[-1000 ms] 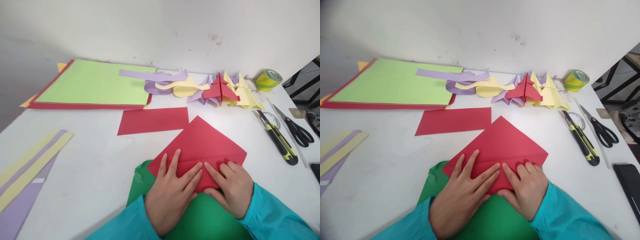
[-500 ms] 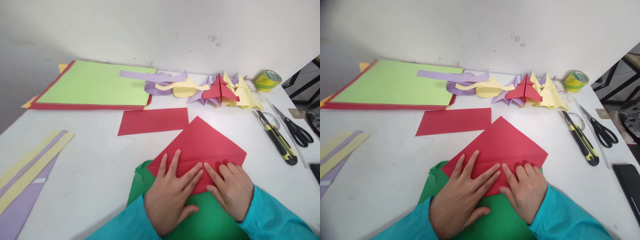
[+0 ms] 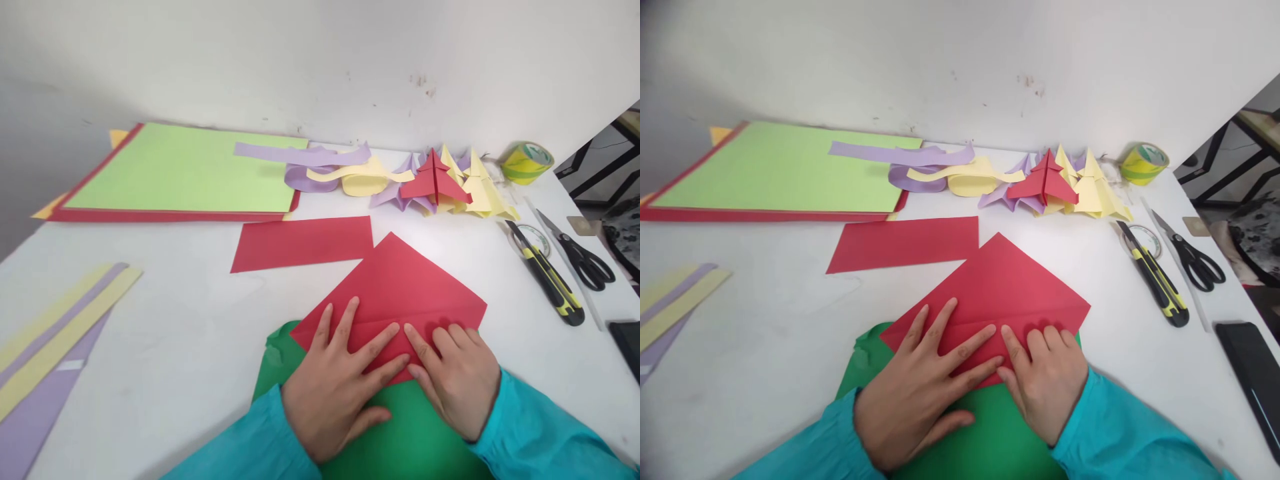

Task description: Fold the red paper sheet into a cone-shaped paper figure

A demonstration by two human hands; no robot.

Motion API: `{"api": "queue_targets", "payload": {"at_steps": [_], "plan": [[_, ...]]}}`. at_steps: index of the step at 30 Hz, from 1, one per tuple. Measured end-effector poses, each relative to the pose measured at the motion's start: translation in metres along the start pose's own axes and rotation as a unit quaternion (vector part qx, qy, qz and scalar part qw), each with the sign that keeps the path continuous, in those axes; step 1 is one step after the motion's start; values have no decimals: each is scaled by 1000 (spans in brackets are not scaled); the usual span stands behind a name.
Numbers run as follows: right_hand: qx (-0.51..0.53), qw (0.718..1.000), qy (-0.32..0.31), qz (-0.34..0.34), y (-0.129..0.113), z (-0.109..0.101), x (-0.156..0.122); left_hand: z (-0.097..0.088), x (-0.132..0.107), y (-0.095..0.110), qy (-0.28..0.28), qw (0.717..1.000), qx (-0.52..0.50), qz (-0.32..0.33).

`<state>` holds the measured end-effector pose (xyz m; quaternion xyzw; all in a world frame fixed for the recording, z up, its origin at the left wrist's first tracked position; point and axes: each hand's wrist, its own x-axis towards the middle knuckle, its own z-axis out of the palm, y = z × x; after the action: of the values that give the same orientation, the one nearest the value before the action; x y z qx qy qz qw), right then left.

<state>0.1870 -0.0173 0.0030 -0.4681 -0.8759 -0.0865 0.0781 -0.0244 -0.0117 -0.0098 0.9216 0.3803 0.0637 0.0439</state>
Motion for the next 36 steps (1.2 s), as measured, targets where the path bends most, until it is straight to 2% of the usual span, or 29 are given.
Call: {"api": "queue_targets", "payload": {"at_steps": [4, 9, 12, 15, 17, 20, 22, 26, 32, 36], "plan": [[-6, 1000, 3, 12, -4, 0, -1, 1, 2, -1, 5, 1000, -5, -10], [4, 1000, 10, 16, -4, 3, -1, 5, 2, -3, 47, 999, -25, -7], [56, 998, 20, 21, 2, 3, -2, 6, -2, -7, 76, 997, -11, 0], [152, 986, 53, 33, 12, 0, -6, 7, -6, -14, 117, 993, -12, 25], [197, 978, 62, -10, 19, -1, -9, 9, -8, -17, 150, 987, -41, 48], [204, 968, 57, -134, 26, 0, -13, 13, -9, -17, 220, 969, -93, 64], [204, 963, 68, -163, 26, 2, -15, 15, -10, -15, 254, 959, -111, 67], [240, 959, 83, -124, 20, 5, -17, 17, -11, -12, 250, 959, -107, 82], [296, 950, 94, 27, 17, 6, -8, 11, -7, -10, 270, 956, -100, 47], [249, 964, 83, 41, 17, 10, -5, 0, -8, -4, 256, 964, -54, 42]]}}
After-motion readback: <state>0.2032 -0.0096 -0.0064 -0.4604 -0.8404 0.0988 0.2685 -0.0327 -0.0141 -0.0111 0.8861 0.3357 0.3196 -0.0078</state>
